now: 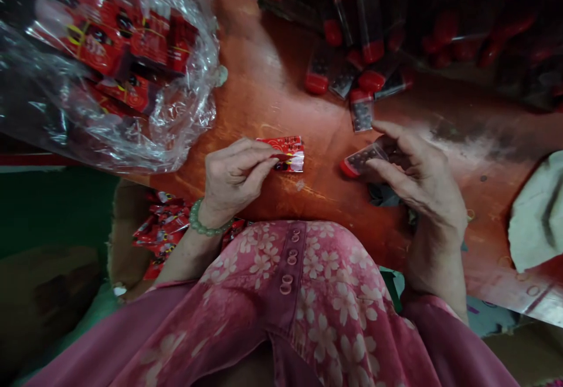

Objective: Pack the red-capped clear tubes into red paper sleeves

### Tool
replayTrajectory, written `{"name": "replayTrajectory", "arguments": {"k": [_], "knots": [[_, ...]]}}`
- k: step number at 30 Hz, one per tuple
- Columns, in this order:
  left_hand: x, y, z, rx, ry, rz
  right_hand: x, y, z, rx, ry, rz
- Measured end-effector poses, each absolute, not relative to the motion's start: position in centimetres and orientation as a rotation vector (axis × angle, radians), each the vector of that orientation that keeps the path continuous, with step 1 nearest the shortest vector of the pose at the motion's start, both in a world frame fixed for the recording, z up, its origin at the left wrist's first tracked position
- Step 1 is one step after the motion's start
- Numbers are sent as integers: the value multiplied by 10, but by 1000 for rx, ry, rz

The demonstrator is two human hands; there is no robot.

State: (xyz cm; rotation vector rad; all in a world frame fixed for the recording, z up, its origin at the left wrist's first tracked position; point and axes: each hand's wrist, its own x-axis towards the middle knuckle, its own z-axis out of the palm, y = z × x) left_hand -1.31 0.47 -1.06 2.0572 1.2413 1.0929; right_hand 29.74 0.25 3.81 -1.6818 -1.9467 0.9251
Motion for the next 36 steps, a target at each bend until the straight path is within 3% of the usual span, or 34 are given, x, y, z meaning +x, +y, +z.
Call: {"name": "replayTrajectory", "arguments": {"k": [7, 15, 26, 36], "knots": [[-8, -7, -6, 1892, 1215, 1133, 257, -4, 24, -1352, -1450, 1051], [-7, -10, -2, 1818, 1169, 1188, 238, -6, 29, -1200, -1394, 992], [-6, -11, -3, 1843, 1143, 1100, 244, -7, 43, -1216, -1806, 923], [-7, -11, -5, 1837, 1060, 1003, 243, -2, 53, -1179, -1959, 1079]]}}
